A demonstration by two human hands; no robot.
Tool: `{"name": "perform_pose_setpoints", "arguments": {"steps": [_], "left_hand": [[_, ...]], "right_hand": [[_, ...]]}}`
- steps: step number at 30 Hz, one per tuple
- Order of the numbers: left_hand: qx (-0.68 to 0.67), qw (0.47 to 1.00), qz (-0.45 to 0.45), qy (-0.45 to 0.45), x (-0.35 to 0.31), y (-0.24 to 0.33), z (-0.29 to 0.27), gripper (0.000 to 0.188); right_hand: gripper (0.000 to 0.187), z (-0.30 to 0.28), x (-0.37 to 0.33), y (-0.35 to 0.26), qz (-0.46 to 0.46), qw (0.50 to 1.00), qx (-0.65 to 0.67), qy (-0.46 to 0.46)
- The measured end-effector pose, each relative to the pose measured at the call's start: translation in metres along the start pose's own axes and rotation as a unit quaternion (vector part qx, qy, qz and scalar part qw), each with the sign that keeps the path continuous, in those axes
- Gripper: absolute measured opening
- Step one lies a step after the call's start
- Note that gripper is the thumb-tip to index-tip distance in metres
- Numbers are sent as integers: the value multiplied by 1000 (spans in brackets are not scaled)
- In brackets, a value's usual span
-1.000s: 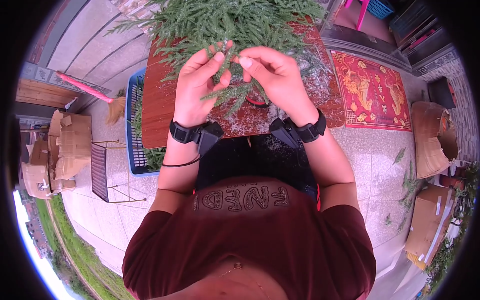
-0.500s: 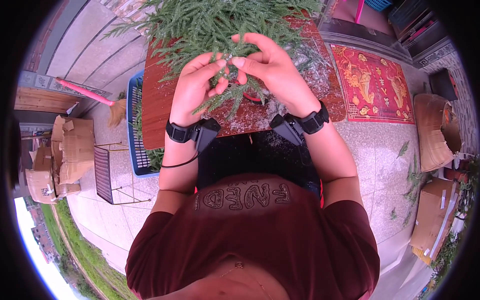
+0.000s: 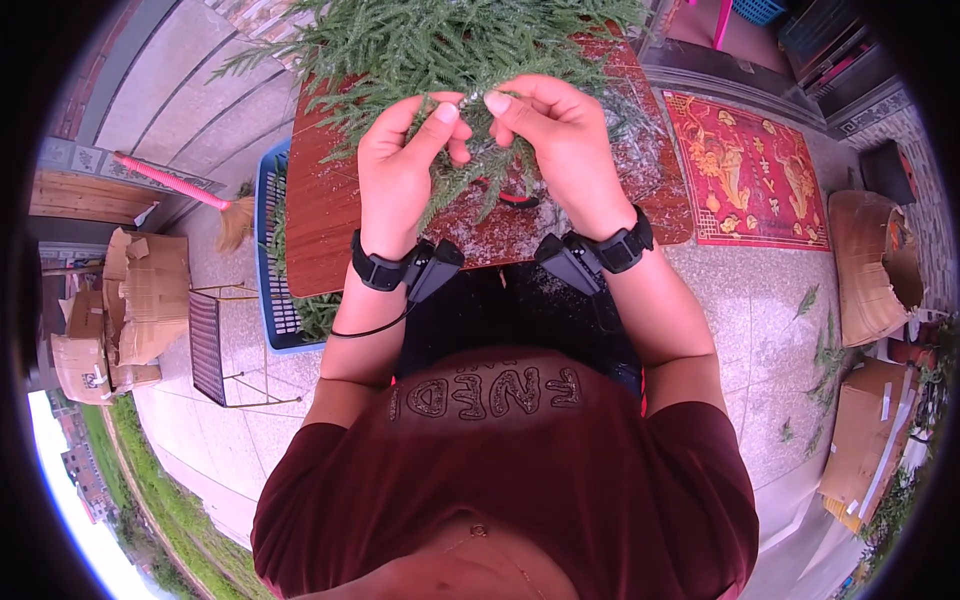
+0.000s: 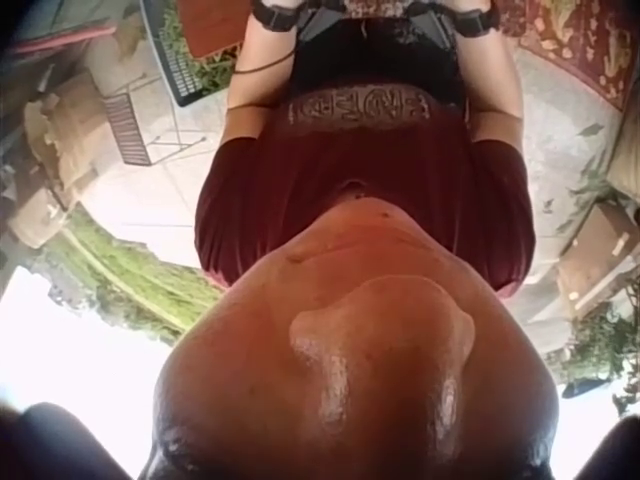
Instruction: Trimming and inspecting small green branches using pliers or snips at a workbench.
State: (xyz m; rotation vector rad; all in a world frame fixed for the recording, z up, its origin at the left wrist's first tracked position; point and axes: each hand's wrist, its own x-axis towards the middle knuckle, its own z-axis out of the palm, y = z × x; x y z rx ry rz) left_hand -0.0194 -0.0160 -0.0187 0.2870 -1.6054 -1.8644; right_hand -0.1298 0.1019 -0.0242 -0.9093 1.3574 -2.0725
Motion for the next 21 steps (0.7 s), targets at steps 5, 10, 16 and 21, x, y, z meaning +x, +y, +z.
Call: {"name": "perform_pose_setpoints", "arguments": {"steps": [5,10,16,21], "left_hand": [[-63,996,-53,-28,1,-1,-8,15],[-76,985,-97,-121,5,-1,-13,14],[-126,973,-87,-174,5,1,-13,17],[-110,983,-99,-114,2,2,-8,17]], "right_hand": [[25,0,-1,-13,67,995,24,-69],[38,-2,2,-15,159,972,78,-155],[30,-8,4,-7,135,982,62,-120],[22,-7,3,-3,82,992,-55,-81]]}}
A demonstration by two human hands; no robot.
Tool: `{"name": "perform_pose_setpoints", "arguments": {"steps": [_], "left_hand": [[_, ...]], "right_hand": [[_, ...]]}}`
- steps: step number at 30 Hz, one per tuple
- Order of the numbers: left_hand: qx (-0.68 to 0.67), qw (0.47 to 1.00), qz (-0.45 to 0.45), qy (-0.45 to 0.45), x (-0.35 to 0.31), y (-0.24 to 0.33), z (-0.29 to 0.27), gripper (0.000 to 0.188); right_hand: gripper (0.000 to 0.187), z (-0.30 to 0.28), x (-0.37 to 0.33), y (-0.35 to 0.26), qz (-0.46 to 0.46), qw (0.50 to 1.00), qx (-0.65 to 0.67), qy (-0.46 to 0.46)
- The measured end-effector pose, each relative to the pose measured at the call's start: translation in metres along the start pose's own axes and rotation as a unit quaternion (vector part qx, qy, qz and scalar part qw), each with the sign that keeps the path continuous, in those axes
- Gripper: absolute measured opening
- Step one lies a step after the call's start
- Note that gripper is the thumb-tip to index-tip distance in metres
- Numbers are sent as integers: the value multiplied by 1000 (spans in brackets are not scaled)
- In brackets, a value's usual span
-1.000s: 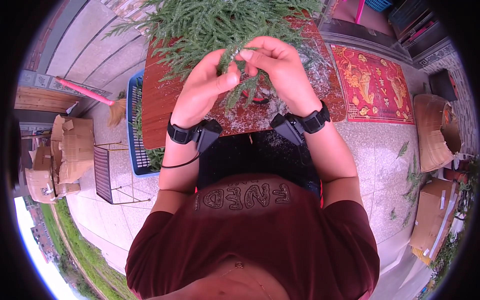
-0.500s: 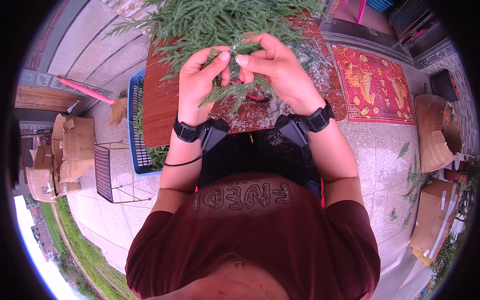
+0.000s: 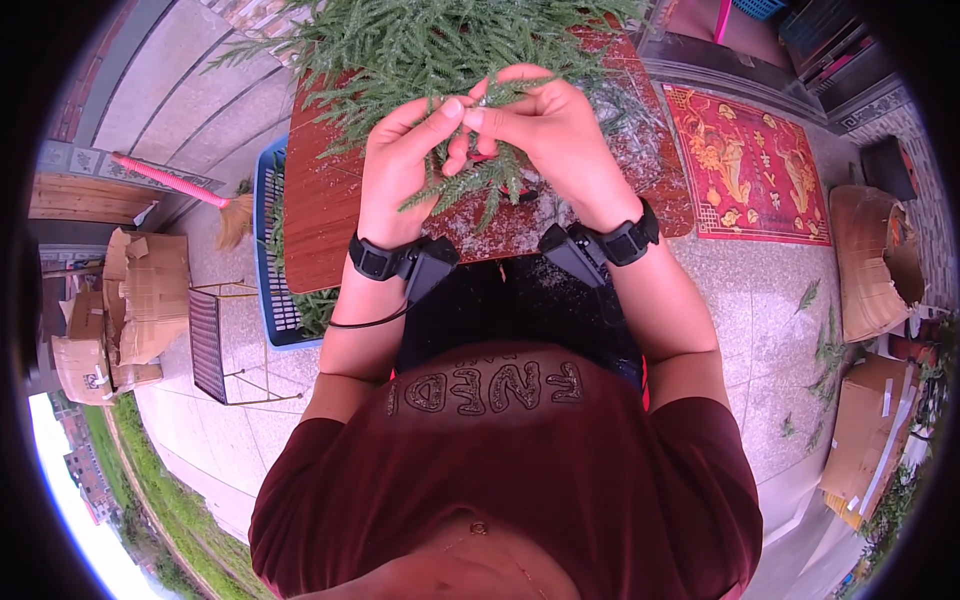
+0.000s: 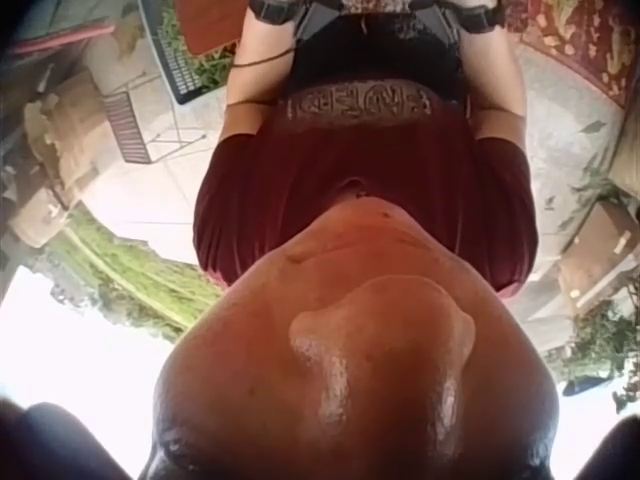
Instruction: Trimming and inspecting small green branches using pliers or snips at a workbench.
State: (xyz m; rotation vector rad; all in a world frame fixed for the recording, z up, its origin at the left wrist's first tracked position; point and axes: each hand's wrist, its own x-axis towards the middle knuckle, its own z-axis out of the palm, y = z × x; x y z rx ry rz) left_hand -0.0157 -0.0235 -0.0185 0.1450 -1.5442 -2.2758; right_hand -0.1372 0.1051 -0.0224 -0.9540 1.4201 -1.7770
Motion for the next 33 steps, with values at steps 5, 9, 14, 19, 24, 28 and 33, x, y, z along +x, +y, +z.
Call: {"name": "perform_pose_setpoints", "arguments": {"steps": [5,9,14,19,24,28,33], "left_hand": [[48,994,43,84,0,-5,5,16],[83,990,58,101,0,-7,5,14],[71,991,61,97,-1,-5,4,12],[61,993,67,79,-1,-5,3,13],[39,994,56,87,-2,-4,6,14],[39,997,31,57,-2,-4,0,16],[-16,999,-12,36,-1,0,4,16]], "right_hand": [[18,13,-5,-5,-5,993,111,41],[19,13,-3,5,-21,993,95,74],[18,18,-5,-1,4,993,105,62],[18,16,-6,-4,-14,996,78,30],[17,21,-8,-6,-26,994,90,53],[15,16,-9,-8,-29,996,78,25],[13,9,-6,0,-34,996,74,39]]}}
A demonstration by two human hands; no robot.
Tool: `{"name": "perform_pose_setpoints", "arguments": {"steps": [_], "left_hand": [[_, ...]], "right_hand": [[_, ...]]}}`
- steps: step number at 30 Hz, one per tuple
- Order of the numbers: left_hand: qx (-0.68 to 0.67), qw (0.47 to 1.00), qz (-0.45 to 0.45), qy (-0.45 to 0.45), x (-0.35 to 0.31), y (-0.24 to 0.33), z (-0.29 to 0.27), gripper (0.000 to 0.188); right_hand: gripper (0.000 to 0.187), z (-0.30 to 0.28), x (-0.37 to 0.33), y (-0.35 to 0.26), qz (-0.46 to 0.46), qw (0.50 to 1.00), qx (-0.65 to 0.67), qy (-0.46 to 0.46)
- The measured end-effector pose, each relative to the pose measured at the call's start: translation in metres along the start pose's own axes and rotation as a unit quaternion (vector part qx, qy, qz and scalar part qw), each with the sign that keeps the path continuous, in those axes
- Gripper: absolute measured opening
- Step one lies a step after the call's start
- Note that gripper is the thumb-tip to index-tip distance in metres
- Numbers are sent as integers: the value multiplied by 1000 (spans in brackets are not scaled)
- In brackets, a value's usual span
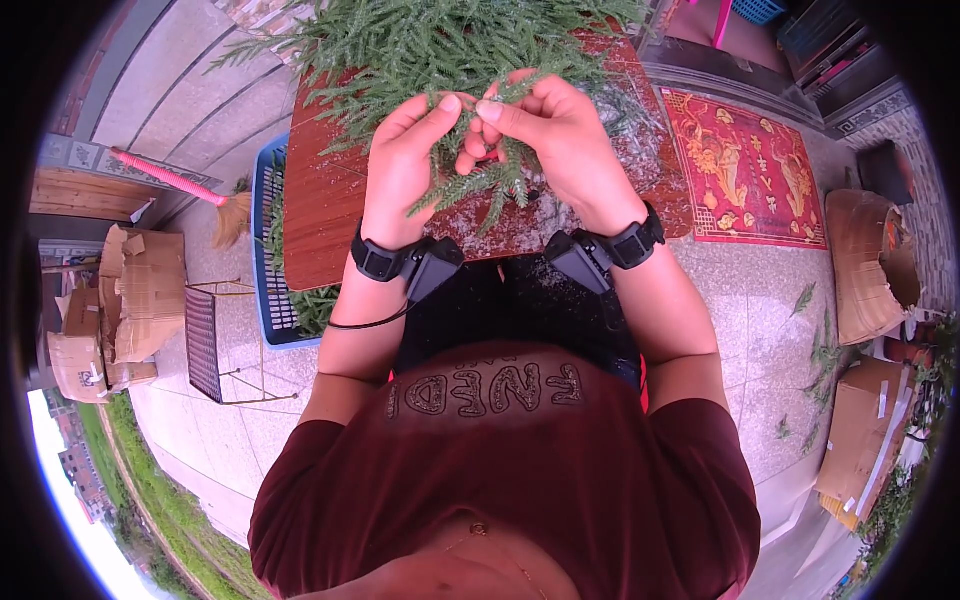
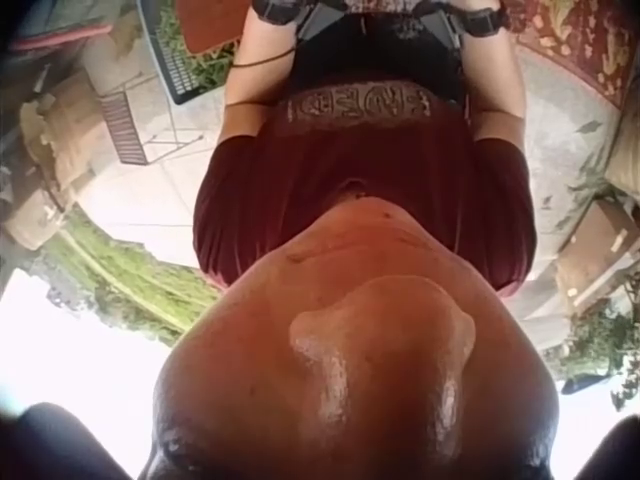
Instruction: Trimming and inspecting small green branches using pliers or snips at a workbench.
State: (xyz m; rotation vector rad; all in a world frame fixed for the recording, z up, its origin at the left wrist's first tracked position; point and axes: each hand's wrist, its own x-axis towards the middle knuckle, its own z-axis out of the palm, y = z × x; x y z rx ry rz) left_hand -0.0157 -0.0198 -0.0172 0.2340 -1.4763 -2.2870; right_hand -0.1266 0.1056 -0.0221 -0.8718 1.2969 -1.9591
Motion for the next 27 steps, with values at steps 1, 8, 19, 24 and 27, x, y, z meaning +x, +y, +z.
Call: {"name": "perform_pose_setpoints", "arguments": {"steps": [1,8,19,24,27], "left_hand": [[-6,1000,-4,10,0,1,1,17],[220,965,132,56,-4,-11,8,17],[26,995,94,18,-1,-12,4,13],[17,999,36,-31,-2,-6,0,13],[-7,999,12,-42,-4,0,6,13]], "right_hand": [[13,-1,0,1,-1,1000,0,1],[15,-3,1,-2,6,998,67,7],[17,-3,1,-4,1,1000,24,-17],[18,-6,1,-9,24,997,-6,-68],[19,-8,1,-14,38,995,0,-93]]}}
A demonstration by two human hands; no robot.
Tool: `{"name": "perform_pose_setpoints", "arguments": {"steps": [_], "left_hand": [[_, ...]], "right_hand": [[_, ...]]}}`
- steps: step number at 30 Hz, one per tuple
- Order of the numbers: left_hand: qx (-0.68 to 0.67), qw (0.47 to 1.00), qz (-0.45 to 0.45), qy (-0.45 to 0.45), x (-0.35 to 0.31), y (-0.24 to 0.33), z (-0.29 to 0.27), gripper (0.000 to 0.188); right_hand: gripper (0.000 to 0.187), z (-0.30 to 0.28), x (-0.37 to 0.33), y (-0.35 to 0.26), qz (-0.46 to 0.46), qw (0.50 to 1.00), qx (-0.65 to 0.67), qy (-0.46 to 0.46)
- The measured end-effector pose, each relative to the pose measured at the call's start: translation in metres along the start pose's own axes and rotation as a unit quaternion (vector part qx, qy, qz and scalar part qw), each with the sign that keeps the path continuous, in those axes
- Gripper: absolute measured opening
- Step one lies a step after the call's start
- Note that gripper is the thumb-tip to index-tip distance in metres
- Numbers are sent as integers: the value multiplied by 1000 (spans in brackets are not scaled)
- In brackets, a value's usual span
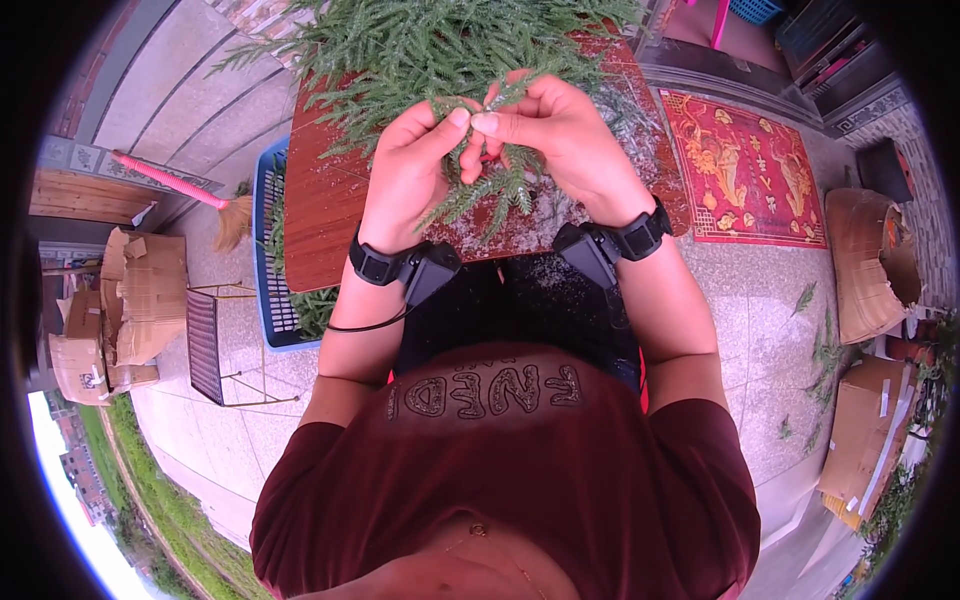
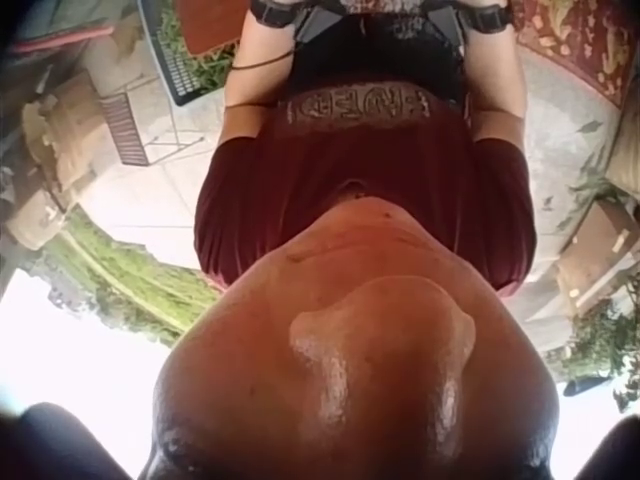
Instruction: Trimming and inspecting small green branches using pliers or snips at a workbench.
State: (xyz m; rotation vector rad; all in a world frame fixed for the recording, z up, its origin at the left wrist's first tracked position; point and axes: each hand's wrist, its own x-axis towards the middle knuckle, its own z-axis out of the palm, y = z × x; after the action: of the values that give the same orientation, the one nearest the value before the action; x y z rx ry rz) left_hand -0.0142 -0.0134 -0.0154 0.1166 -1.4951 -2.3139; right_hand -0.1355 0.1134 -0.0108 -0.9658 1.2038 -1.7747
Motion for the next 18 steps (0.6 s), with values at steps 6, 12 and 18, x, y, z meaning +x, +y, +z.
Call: {"name": "perform_pose_setpoints", "arguments": {"steps": [6,12,18], "left_hand": [[98,995,18,29,-7,5,16,15],[-21,998,21,52,-1,-6,1,15],[34,994,83,59,-1,-7,7,12]], "right_hand": [[21,-4,0,4,-32,999,23,0],[22,7,1,1,-17,997,38,60],[28,1,-1,3,9,997,46,63]]}}
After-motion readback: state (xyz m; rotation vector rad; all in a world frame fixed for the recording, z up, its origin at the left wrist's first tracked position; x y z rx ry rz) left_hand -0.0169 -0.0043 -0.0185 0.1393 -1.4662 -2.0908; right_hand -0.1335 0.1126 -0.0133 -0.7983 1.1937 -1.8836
